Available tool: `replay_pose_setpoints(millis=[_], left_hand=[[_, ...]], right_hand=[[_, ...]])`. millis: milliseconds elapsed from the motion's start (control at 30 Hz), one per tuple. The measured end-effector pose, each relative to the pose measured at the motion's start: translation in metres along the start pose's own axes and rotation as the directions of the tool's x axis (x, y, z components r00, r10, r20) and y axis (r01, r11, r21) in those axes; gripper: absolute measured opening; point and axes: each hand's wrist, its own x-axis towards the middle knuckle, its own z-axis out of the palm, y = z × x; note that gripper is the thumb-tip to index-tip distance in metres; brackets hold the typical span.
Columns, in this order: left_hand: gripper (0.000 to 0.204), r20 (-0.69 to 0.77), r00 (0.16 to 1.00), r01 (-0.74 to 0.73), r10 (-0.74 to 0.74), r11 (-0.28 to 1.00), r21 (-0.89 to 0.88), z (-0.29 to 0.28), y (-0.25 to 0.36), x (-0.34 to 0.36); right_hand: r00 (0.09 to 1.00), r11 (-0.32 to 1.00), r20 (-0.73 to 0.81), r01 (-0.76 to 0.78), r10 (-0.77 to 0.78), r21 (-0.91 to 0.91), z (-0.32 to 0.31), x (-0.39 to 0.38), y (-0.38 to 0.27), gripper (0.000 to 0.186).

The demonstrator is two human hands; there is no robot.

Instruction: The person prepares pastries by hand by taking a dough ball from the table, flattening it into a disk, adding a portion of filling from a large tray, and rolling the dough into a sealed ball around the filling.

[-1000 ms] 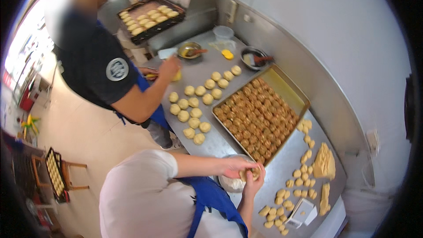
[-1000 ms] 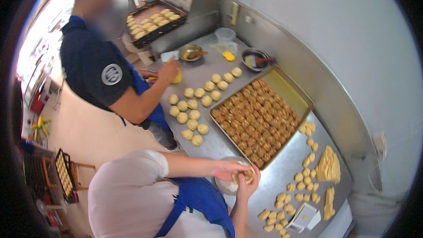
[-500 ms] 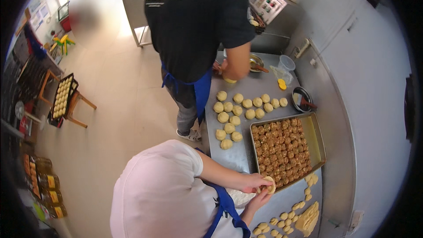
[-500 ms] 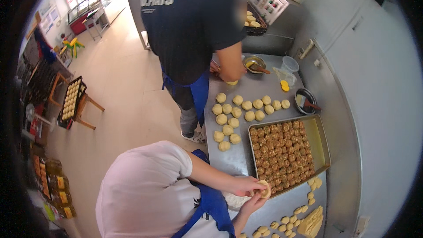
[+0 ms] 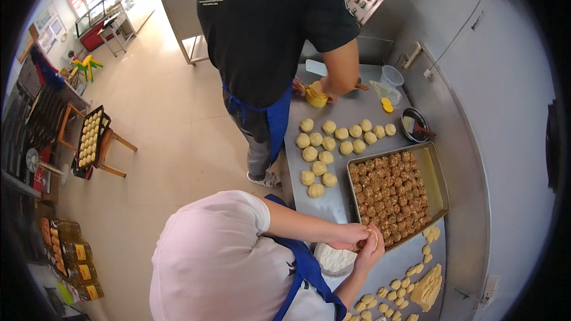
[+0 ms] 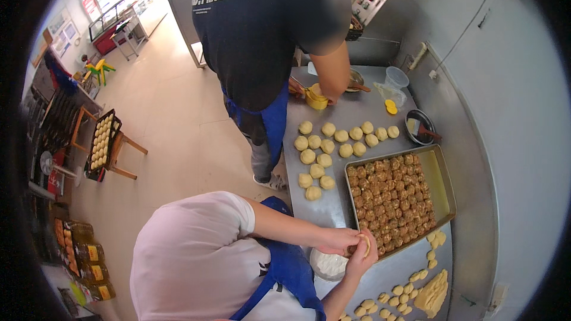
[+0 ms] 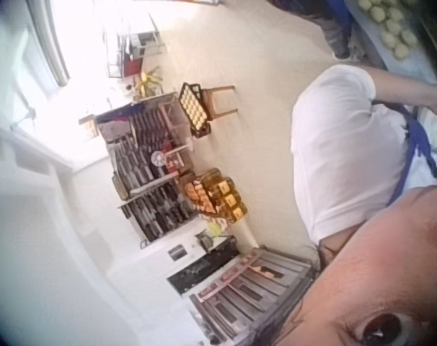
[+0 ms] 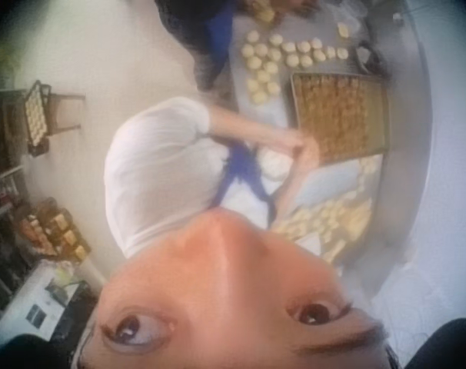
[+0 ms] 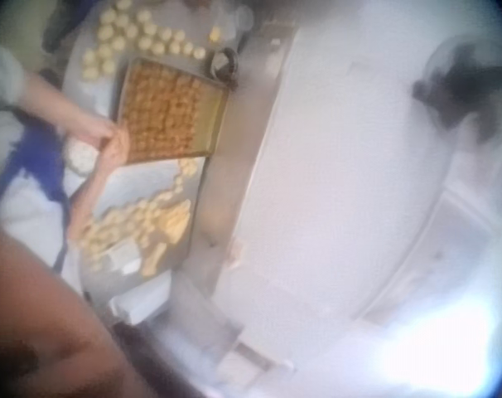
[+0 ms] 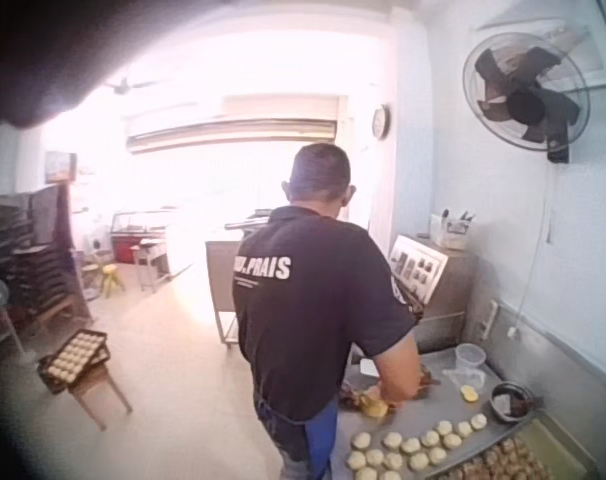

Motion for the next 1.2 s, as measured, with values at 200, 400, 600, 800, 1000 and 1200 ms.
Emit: replay_pose_setpoints(millis=[200,400,600,800,1000,1200], left_hand=[[0.019,0.158,0.986,-0.023,0.057,0.977,-0.210,0.004,0.004,0.021],[0.021,0.235,0.971,-0.045,0.038,0.999,0.023,0.014,0.004,0.011],[0.030,0.366,0.919,-0.203,0.149,0.973,0.113,0.030,0.000,0.032],[0.028,0.179,0.982,-0.088,0.069,0.991,0.102,0.033,0.004,0.010],[0.035,0.163,0.978,-0.144,0.132,0.988,0.064,0.046,0.018,0.002],[0.042,0.065,0.973,-0.229,0.220,0.914,0.336,0.026,0.003,0.008]], right_hand=[[0.821,0.981,-0.565,0.030,0.084,0.190,0.039,0.005,-0.019,0.040],[0.976,0.999,-0.211,0.049,-0.050,-0.008,-0.007,0.000,-0.017,0.036],[0.742,0.919,-0.642,0.092,0.193,0.382,0.020,0.002,-0.040,0.046],[0.946,0.997,-0.322,0.000,0.026,0.082,-0.005,-0.003,-0.030,0.035],[0.815,0.948,-0.578,0.141,0.052,0.284,0.018,0.008,-0.024,0.030],[0.936,0.998,-0.346,0.052,-0.064,-0.044,0.005,0.007,-0.049,0.029]])
